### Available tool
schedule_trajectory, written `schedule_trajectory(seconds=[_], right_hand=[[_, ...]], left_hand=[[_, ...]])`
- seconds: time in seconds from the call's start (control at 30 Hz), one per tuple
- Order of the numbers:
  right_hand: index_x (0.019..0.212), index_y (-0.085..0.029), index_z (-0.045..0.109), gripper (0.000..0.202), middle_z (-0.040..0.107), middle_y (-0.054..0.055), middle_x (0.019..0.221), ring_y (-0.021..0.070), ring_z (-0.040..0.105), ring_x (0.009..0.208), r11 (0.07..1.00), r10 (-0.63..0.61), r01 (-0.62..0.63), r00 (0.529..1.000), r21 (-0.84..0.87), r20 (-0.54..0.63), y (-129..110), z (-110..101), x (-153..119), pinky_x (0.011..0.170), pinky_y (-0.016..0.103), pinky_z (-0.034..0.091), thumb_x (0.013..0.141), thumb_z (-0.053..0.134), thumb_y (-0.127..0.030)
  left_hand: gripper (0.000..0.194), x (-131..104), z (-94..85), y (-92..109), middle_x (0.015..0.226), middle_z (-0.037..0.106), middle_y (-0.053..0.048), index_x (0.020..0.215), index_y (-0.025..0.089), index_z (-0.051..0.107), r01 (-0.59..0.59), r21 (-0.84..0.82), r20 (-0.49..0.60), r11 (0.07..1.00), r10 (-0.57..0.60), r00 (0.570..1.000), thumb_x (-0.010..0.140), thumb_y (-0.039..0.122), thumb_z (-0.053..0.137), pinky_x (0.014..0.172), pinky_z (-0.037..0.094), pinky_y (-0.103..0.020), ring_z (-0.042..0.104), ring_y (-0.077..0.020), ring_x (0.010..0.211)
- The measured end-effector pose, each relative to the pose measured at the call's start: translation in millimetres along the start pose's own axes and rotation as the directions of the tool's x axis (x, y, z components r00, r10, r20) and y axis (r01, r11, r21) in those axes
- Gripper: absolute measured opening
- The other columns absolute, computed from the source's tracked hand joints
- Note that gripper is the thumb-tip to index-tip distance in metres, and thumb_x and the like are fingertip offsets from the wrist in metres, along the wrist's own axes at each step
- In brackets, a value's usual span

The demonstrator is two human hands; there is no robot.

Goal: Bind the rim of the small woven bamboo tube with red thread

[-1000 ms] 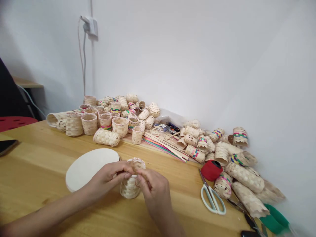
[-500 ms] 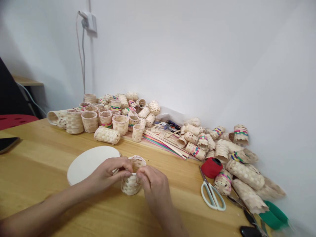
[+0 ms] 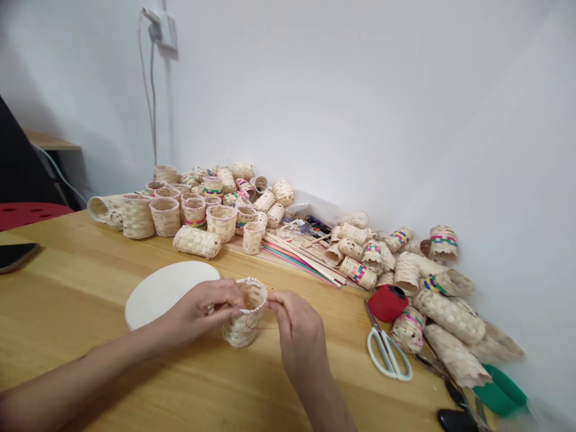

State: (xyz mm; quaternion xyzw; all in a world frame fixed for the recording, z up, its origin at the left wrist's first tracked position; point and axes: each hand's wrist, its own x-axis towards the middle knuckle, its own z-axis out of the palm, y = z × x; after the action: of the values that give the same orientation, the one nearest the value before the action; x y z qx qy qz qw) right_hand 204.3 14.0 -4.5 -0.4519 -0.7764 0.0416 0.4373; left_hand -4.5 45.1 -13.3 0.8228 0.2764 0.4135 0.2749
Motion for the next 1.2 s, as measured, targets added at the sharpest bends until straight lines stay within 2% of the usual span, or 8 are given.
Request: schedule_trajectory(seconds=[0.13,0.3,0.57,1.0,1.2], right_hand=[[0.093,-0.022,0.067,0.021,0.07,0.005,0.085,0.0173,0.064,0.081,0.983,-0.173,0.173,0.985,-0.056,0.008,0.0,-0.2,0.5,0.071,0.028,0.05,0.092,0.048,-0.015],[0.092,-0.022,0.069,0.023,0.061,0.004,0.078,0.0164,0.055,0.074,0.961,-0.218,0.225,0.974,-0.163,0.059,1.1,1.2,0.0,0.064,0.026,0.044,0.093,0.047,-0.015],[0.095,-0.023,0.069,0.028,0.055,0.003,0.076,0.0154,0.05,0.072,0.949,-0.23,0.254,0.963,-0.189,0.137,-0.7,1.4,-1.8,0.061,0.025,0.039,0.094,0.044,-0.012],[0.089,-0.022,0.068,0.026,0.055,0.002,0.074,0.0149,0.049,0.071,0.941,-0.278,0.305,0.944,-0.147,0.178,-0.4,-1.1,0.5,0.059,0.024,0.035,0.092,0.045,-0.009],[0.089,-0.021,0.067,0.027,0.057,0.003,0.079,0.0157,0.051,0.074,0.948,-0.263,0.308,0.894,-0.073,0.362,-3.6,-11.6,11.3,0.06,0.025,0.035,0.09,0.046,-0.004]], left_hand=[[0.019,-0.5,-0.9,0.1,0.078,0.065,-0.004,0.08,0.017,0.069,-0.011,-0.024,0.023,1.0,0.012,1.0,0.09,0.026,0.056,0.066,0.041,-0.022,0.056,-0.0151,0.07],[0.019,-1.6,-1.7,-0.3,0.082,0.063,-0.004,0.083,0.018,0.068,-0.005,-0.056,0.069,0.998,0.009,0.998,0.093,0.024,0.052,0.07,0.042,-0.022,0.057,-0.0162,0.076],[0.023,-2.3,-2.2,-0.3,0.081,0.06,-0.003,0.081,0.017,0.063,-0.03,-0.027,0.11,0.999,0.033,0.993,0.095,0.024,0.047,0.072,0.039,-0.022,0.056,-0.0159,0.078],[0.025,-2.9,-4.3,4.5,0.083,0.059,-0.002,0.084,0.018,0.064,-0.06,0.021,0.137,0.998,0.056,0.989,0.097,0.028,0.046,0.071,0.037,-0.022,0.055,-0.0154,0.078],[0.023,-2.4,-6.3,5.8,0.082,0.058,-0.001,0.083,0.016,0.062,-0.116,0.046,0.185,0.992,0.106,0.977,0.097,0.025,0.046,0.071,0.035,-0.022,0.054,-0.0147,0.078]])
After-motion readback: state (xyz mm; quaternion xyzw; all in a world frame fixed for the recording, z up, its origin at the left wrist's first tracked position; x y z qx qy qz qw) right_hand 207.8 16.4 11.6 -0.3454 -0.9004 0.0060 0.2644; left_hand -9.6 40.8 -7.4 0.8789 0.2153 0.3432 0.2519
